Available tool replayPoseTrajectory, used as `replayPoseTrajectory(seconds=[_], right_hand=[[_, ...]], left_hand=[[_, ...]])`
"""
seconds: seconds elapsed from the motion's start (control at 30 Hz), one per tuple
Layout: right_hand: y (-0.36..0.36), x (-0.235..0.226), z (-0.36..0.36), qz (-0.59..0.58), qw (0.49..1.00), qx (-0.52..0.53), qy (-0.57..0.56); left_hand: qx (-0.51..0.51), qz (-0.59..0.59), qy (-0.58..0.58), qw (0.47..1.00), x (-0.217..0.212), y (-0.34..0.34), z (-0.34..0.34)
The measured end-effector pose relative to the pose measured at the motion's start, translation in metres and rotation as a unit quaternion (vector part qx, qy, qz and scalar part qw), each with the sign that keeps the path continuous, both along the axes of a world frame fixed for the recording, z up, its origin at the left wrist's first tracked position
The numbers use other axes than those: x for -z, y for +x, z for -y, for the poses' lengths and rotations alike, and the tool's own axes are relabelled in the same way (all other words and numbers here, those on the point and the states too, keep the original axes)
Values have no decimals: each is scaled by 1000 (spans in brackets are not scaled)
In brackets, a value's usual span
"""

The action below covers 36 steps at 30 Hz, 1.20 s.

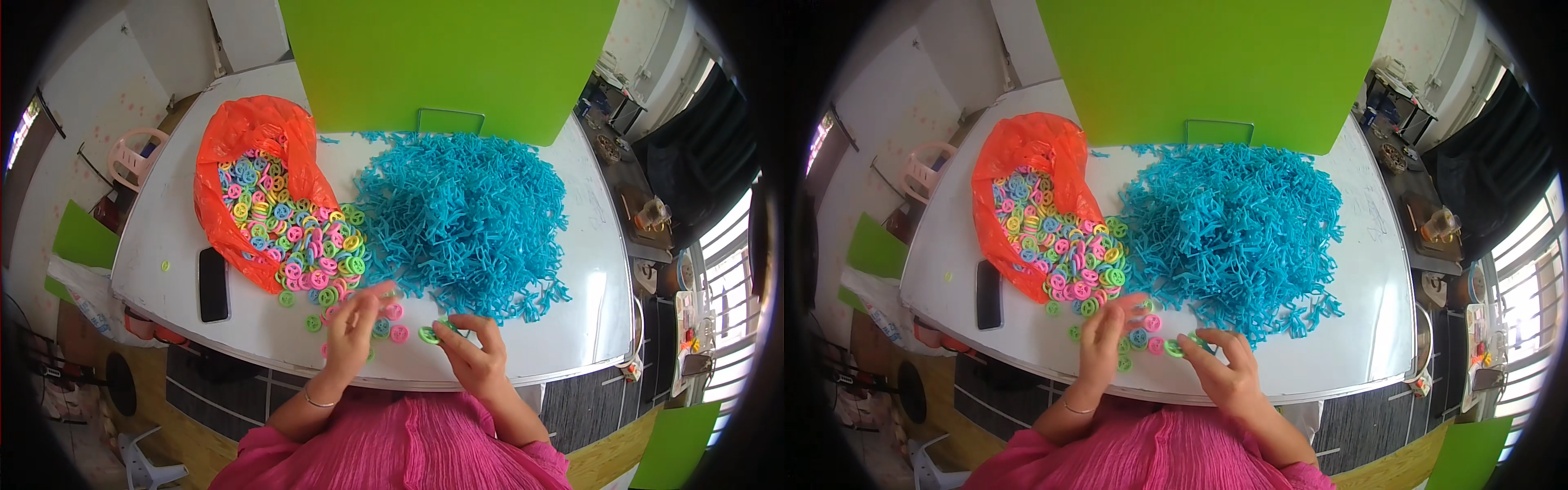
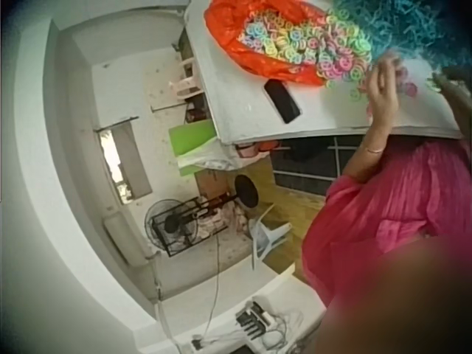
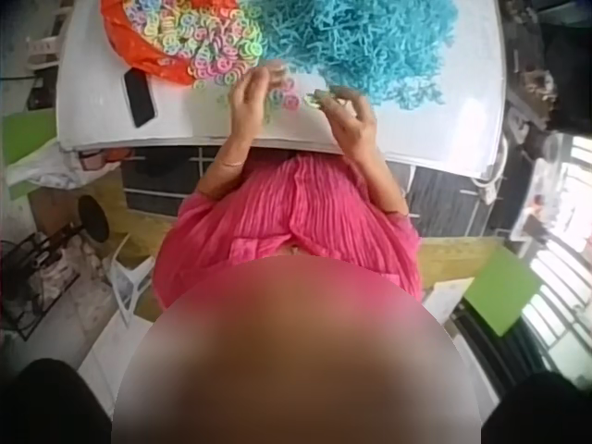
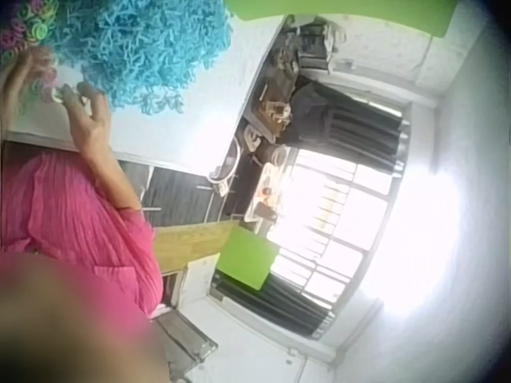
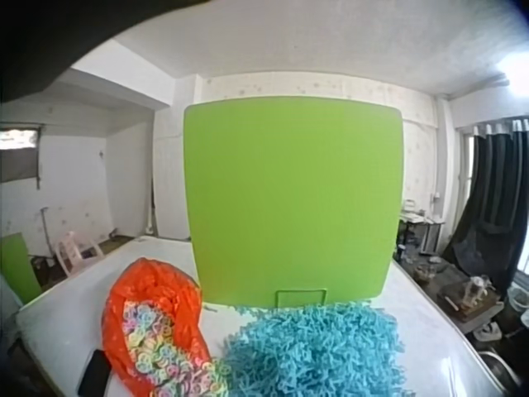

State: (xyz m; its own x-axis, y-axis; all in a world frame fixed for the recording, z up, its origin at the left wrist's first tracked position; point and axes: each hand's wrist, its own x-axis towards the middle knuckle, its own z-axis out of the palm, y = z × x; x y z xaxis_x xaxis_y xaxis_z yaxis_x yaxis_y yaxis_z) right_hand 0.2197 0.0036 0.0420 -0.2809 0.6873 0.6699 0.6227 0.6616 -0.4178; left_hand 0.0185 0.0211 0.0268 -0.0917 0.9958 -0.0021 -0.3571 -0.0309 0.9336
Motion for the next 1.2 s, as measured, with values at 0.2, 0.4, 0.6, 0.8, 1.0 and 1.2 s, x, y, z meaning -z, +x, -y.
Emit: replayPoseTrajectory(seconds=[0.2,0.4,0.6,0.8,1.0,1.2], right_hand=[[75,-44,44,41,916,-75,-393],[145,-21,91,308,787,-20,-534],[111,-37,67,138,874,-118,-450],[1,-17,-9,52,980,-28,-191],[-59,27,-45,193,969,82,-134],[-51,45,-54,188,976,80,-76]], left_hand=[[-81,-539,156,824,17,-35,-26],[-47,-618,167,766,15,-22,-24],[-45,-650,156,742,16,-17,-25],[-78,-584,158,792,20,-24,-29],[-100,-430,76,894,18,-22,-32],[-112,-350,92,926,7,-18,-29]])
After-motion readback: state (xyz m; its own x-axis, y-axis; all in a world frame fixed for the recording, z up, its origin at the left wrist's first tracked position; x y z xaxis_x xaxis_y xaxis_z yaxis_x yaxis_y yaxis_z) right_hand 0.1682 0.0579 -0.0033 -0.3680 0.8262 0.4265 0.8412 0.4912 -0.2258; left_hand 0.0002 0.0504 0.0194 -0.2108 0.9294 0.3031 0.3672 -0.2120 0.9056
